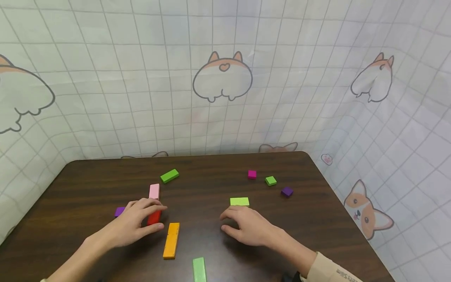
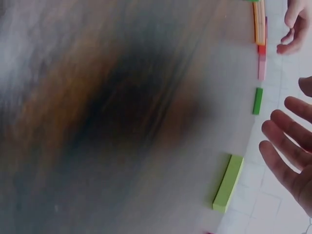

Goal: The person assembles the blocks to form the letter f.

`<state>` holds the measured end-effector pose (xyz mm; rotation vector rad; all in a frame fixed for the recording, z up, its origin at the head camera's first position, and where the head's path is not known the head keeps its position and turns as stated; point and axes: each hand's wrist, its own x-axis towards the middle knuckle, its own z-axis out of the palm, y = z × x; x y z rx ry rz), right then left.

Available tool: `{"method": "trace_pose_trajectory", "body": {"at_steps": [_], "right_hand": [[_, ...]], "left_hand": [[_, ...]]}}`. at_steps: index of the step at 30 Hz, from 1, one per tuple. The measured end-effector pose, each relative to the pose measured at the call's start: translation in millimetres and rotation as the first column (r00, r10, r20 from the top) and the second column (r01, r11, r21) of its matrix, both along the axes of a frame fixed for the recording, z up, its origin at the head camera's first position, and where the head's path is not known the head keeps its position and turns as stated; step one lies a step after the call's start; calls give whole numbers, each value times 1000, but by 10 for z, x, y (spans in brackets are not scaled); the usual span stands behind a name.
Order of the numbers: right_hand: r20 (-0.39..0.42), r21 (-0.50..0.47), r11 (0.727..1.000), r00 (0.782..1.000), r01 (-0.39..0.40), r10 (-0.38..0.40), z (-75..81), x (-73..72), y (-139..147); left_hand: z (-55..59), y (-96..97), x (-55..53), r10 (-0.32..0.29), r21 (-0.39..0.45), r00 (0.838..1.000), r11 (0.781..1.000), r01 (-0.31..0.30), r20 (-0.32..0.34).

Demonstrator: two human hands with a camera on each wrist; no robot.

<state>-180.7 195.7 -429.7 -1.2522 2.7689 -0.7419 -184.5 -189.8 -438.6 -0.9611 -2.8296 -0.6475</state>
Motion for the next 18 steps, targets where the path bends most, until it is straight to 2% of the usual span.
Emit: {"method": "trace_pose_trajectory", "body": {"at_steps": [6, 13, 18], "right_hand": [[29, -55, 997, 998, -58, 60, -42, 67, -79], [37, -45, 990, 990, -133, 134, -90, 178, -182], [80, -28, 987, 984, -157, 159, -106, 259, -251]], "left_hand": [[13, 53, 10, -38, -18, 999, 999, 38, 16], [9, 67, 70, -78, -48, 994, 995, 82, 73], [7, 90, 93, -107, -64, 988, 991, 115, 111]]}}
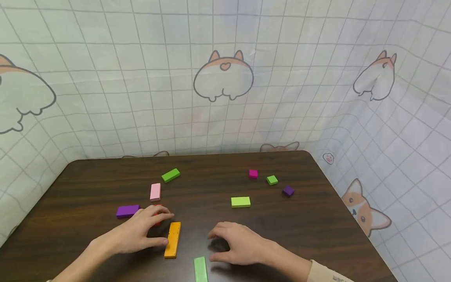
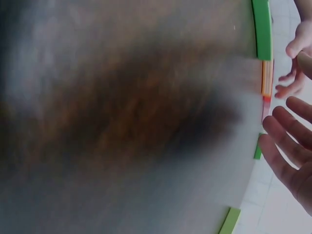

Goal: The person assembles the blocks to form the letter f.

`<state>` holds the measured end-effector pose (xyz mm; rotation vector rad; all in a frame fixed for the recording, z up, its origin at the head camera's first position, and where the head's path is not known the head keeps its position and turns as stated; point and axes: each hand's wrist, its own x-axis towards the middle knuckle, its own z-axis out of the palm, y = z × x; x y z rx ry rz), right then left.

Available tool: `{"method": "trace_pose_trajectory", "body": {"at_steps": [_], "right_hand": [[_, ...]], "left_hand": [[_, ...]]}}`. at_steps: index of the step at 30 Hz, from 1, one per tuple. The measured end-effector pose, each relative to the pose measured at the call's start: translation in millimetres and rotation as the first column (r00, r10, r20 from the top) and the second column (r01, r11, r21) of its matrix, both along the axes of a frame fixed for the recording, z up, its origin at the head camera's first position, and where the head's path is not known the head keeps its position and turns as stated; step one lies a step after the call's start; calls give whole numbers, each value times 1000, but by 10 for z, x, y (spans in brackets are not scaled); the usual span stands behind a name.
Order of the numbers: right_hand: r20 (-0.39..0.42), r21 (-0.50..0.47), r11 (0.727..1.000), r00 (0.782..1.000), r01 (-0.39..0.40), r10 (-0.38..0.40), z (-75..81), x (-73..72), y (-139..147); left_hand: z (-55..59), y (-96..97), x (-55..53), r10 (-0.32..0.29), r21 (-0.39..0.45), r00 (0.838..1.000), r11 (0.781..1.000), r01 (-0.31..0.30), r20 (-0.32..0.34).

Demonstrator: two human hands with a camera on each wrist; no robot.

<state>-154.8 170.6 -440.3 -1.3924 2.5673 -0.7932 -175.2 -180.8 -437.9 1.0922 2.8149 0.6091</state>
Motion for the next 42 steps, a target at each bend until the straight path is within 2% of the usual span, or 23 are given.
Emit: {"method": "trace_pose_trajectory", "body": {"at_steps": [3, 11, 21, 27, 36, 42], "right_hand": [[17, 9, 1000, 1000, -18, 18, -10, 39, -26], [44, 54, 995, 996, -84, 81, -25, 117, -97], [36, 129, 987, 995, -96, 92, -23, 170, -141], [47, 149, 984, 995, -98, 92, -39, 173, -135], [-62, 191, 974, 989, -120, 134, -61, 169, -171], [-64, 223, 967, 988, -123, 141, -50, 162, -198]], "left_hand": [[7, 25, 6, -19, -1, 1000, 1000, 19, 2], [-20, 64, 47, -31, -11, 997, 999, 32, 67], [-2, 107, 61, -39, -33, 997, 999, 41, 62], [-25, 122, 63, -32, -57, 996, 998, 37, 84], [-32, 126, 62, -29, -61, 997, 998, 34, 76], [-43, 133, 59, -31, -72, 996, 997, 37, 85]]}}
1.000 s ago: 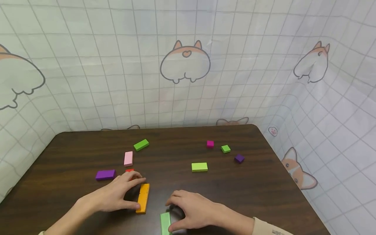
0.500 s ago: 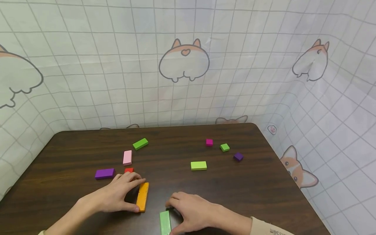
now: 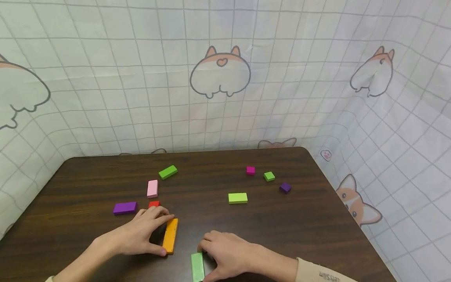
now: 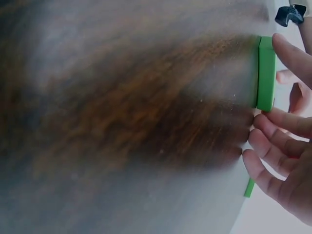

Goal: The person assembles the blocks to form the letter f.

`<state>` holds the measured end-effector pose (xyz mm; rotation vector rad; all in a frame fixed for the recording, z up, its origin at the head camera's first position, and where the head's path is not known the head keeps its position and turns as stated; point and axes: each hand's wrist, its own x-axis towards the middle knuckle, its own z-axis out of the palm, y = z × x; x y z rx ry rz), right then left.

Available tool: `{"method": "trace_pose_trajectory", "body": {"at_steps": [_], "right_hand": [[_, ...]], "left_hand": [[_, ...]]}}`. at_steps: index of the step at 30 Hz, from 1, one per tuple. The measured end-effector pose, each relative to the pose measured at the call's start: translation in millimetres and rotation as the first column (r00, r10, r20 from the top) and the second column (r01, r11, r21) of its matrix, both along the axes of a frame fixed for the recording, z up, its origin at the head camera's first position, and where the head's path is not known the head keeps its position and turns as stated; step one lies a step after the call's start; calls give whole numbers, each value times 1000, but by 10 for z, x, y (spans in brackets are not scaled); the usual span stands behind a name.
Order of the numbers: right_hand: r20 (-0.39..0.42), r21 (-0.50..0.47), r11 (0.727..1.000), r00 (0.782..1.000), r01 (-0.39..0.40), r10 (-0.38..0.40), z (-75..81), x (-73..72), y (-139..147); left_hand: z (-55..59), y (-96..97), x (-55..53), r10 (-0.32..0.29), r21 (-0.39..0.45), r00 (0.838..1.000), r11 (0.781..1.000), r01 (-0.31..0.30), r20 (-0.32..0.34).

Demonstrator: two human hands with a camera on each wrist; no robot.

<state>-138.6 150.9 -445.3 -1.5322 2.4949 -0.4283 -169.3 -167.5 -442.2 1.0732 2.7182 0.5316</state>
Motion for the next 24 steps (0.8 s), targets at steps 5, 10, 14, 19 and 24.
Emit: {"method": "trace_pose_trajectory", "body": {"at_steps": [5, 10, 14, 19, 24], "right_hand": [[-4, 32, 999, 1000, 2, -2, 4, -5, -26], [-22, 46, 999, 1000, -10, 11, 14, -12, -34], [-35, 36, 999, 999, -15, 17, 17, -17, -35], [-46, -4, 1000, 999, -1, 1, 25, -46, -38], [-46, 6, 999, 998, 34, -34, 22, -108, -51]], "left_hand": [[-9, 0, 2, -5, -10, 1000, 1000, 5, -2], [-7, 5, 8, -4, -17, 1000, 1000, 4, -11], [0, 16, 12, -2, -26, 1000, 1000, 1, -22], [4, 27, 11, 0, -34, 1000, 999, -1, -28], [9, 41, -2, -1, -37, 1000, 999, 1, -20]]}}
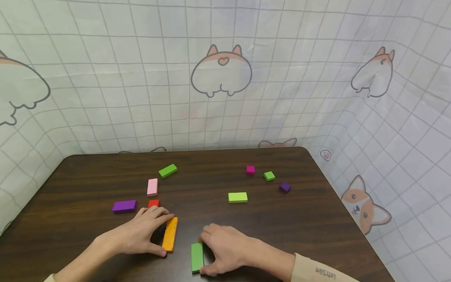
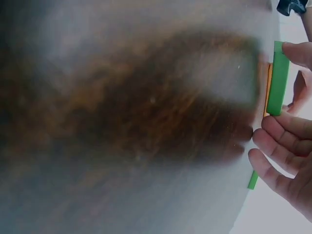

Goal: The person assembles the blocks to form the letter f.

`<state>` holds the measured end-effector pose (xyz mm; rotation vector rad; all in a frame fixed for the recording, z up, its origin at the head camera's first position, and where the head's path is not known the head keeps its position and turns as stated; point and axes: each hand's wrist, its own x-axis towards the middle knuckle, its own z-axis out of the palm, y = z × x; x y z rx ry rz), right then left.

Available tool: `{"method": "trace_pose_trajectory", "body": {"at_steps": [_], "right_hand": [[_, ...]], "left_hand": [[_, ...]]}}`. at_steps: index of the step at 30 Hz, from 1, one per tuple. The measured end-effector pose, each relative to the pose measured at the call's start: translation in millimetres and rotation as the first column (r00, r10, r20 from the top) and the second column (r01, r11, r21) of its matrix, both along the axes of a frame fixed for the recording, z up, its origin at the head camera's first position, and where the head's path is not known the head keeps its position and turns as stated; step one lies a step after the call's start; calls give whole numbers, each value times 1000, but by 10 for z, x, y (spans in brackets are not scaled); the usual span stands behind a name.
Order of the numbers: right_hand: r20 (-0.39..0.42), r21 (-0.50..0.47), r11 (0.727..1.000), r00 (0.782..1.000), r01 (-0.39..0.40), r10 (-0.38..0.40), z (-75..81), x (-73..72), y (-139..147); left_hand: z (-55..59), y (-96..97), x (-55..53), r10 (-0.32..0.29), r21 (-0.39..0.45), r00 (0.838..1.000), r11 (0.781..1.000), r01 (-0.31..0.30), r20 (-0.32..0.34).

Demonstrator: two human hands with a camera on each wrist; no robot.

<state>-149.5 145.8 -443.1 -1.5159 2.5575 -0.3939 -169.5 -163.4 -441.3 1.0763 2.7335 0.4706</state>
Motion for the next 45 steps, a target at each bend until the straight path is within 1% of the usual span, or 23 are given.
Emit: {"method": "trace_pose_trajectory", "body": {"at_steps": [5, 11, 18, 30, 34, 40, 45], "right_hand": [[12, 15, 998, 998, 57, -57, 8, -73, -17], [-29, 6, 996, 996, 86, -86, 2, -111, -52], [-58, 4, 996, 994, 91, -91, -30, -129, -92], [0, 52, 991, 993, 120, -120, -30, -139, -92], [1, 59, 992, 993, 115, -116, -13, -139, -91], [-25, 51, 994, 995, 102, -100, 4, -123, -95], [-20, 40, 995, 996, 92, -91, -1, -97, -88]], "left_hand": [[-5, 12, -17, 7, -11, 1000, 1000, -7, 9], [-3, 14, -18, 10, -17, 1000, 1000, -9, 22], [11, 13, 2, 9, -14, 1000, 1000, -9, 16], [22, 7, 17, 0, -5, 1000, 1000, 0, 29], [30, 6, 15, 0, -1, 1000, 1000, 0, 25], [35, 1, 12, 0, -3, 1000, 1000, 0, 9], [27, 4, 12, 2, -6, 1000, 1000, -2, 27]]}}
